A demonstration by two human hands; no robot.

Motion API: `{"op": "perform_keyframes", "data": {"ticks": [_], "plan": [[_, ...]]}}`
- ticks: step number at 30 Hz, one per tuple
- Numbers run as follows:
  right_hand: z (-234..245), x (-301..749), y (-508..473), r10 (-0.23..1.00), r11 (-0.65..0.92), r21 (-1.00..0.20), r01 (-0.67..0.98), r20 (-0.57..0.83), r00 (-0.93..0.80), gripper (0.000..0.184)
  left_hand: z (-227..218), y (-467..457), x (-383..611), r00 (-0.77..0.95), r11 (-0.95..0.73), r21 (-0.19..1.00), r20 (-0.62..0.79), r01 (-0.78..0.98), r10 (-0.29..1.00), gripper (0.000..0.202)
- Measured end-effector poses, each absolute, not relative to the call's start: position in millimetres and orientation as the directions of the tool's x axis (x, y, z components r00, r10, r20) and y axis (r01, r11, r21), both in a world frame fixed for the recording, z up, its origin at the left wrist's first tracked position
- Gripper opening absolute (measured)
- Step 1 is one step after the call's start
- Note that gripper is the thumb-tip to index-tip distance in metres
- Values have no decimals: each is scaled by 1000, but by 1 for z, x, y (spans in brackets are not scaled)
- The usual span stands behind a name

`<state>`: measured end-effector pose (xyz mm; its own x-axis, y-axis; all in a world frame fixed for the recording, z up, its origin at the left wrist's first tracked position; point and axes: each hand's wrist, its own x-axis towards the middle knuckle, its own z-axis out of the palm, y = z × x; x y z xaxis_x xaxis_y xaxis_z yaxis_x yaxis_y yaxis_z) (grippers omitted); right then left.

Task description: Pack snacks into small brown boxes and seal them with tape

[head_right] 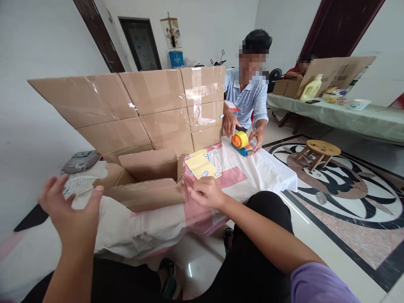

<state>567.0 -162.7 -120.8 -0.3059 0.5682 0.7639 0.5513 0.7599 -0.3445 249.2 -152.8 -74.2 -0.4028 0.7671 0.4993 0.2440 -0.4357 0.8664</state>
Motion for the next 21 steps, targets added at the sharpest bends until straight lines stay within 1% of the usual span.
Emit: {"op": "perform_keyframes", "data": {"ticks": [1,2,3,5,6,8,9,13,14,18,21], "plan": [[-120,572,-159,594,726,-379,573,766,-246,47,-77,-144,244,-476,-371,909,416,190,775,75],[-120,577,-155,616,695,-412,590,764,-192,48,-81,-137,240,-515,-310,945,318,104,796,72],[-119,582,-152,634,665,-442,602,760,-141,48,-83,-130,239,-519,-254,967,222,11,825,65],[-118,589,-148,653,618,-496,610,756,-46,51,-88,-121,242,-413,-135,968,36,-211,910,49],[-116,591,-147,658,601,-518,608,753,-9,51,-89,-118,245,-362,-99,958,-6,-270,932,46],[-113,595,-146,664,587,-550,594,747,35,47,-90,-118,254,-306,-87,948,-12,-307,952,44],[-111,596,-146,667,588,-560,583,744,41,43,-90,-120,258,-287,-93,942,-4,-324,958,45],[-109,597,-145,689,609,-577,545,725,-2,11,-92,-126,274,-261,-151,922,57,-357,964,49],[-111,596,-145,697,614,-576,540,717,-27,16,-93,-127,278,-265,-151,922,55,-358,963,49],[-121,588,-145,705,654,-545,525,690,-163,61,-99,-128,290,-246,-121,927,32,-355,969,46],[-129,581,-147,695,688,-527,499,675,-247,79,-100,-129,293,-233,-163,922,83,-352,969,52]]}}
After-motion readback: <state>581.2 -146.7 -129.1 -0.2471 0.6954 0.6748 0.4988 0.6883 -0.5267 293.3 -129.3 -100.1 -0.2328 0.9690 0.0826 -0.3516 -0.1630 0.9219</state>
